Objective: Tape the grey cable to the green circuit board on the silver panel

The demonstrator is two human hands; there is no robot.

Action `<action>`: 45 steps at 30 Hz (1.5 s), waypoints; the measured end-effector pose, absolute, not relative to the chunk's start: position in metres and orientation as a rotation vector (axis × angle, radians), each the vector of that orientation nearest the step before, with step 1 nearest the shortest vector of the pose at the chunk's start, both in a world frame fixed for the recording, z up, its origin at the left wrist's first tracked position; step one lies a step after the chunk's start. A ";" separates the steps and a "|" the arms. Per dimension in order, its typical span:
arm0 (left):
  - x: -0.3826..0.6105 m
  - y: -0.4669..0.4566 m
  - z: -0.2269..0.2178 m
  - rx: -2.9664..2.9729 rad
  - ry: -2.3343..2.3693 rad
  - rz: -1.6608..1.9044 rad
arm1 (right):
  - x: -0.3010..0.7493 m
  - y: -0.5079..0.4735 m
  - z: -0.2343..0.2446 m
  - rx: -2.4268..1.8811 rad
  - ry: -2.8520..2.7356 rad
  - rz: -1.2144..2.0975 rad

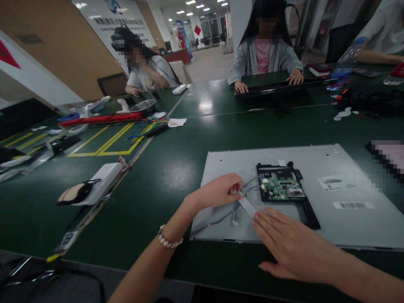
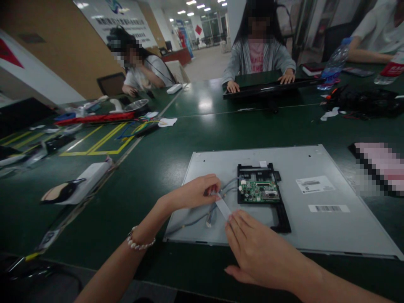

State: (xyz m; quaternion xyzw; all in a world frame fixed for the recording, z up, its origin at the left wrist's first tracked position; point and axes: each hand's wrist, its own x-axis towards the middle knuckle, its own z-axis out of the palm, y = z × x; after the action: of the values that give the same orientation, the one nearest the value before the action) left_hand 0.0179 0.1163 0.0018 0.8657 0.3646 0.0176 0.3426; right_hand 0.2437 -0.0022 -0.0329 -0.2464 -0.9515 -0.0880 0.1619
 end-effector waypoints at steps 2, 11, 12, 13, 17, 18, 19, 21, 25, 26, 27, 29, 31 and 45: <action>0.018 0.116 0.003 2.257 0.936 0.043 | 0.243 -0.001 -0.035 -0.694 -2.690 -0.257; 0.024 0.109 0.005 2.360 1.003 0.008 | 0.241 0.011 -0.029 -0.644 -2.534 -0.198; 0.025 0.108 0.005 2.368 1.011 0.007 | 0.240 0.012 -0.029 -0.645 -2.527 -0.200; 0.025 0.108 0.005 2.373 1.017 0.005 | 0.240 0.013 -0.028 -0.644 -2.523 -0.203; 0.026 0.106 0.005 2.384 1.036 -0.009 | 0.238 0.013 -0.033 -0.667 -2.559 -0.185; 0.026 0.106 0.005 2.385 1.039 -0.012 | 0.238 0.013 -0.035 -0.672 -2.567 -0.182; 0.027 0.106 0.005 2.385 1.040 -0.017 | 0.237 0.012 -0.037 -0.675 -2.571 -0.186; 0.027 0.106 0.005 2.379 1.035 -0.026 | 0.237 0.009 -0.040 -0.668 -2.574 -0.214; 0.026 0.107 0.005 2.369 1.030 -0.024 | 0.239 0.005 -0.043 -0.632 -2.583 -0.270; 0.026 0.108 0.005 2.366 1.030 -0.021 | 0.240 0.004 -0.043 -0.624 -2.587 -0.274; 0.025 0.108 0.004 2.361 1.028 -0.018 | 0.241 0.004 -0.043 -0.618 -2.589 -0.274; 0.024 0.110 0.003 2.344 1.014 -0.012 | 0.242 0.003 -0.043 -0.610 -2.589 -0.267; 0.023 0.112 0.001 2.324 0.994 -0.009 | 0.242 0.002 -0.044 -0.608 -2.580 -0.258; 0.023 0.114 0.009 2.249 0.957 0.094 | 0.246 0.009 -0.031 -0.607 -2.527 -0.107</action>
State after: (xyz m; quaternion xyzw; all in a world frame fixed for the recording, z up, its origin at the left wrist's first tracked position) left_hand 0.0226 0.1140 0.0085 0.8645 0.3677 0.0361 0.3409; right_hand 0.2461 0.0086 -0.0309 -0.2250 -0.9362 -0.0396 0.2669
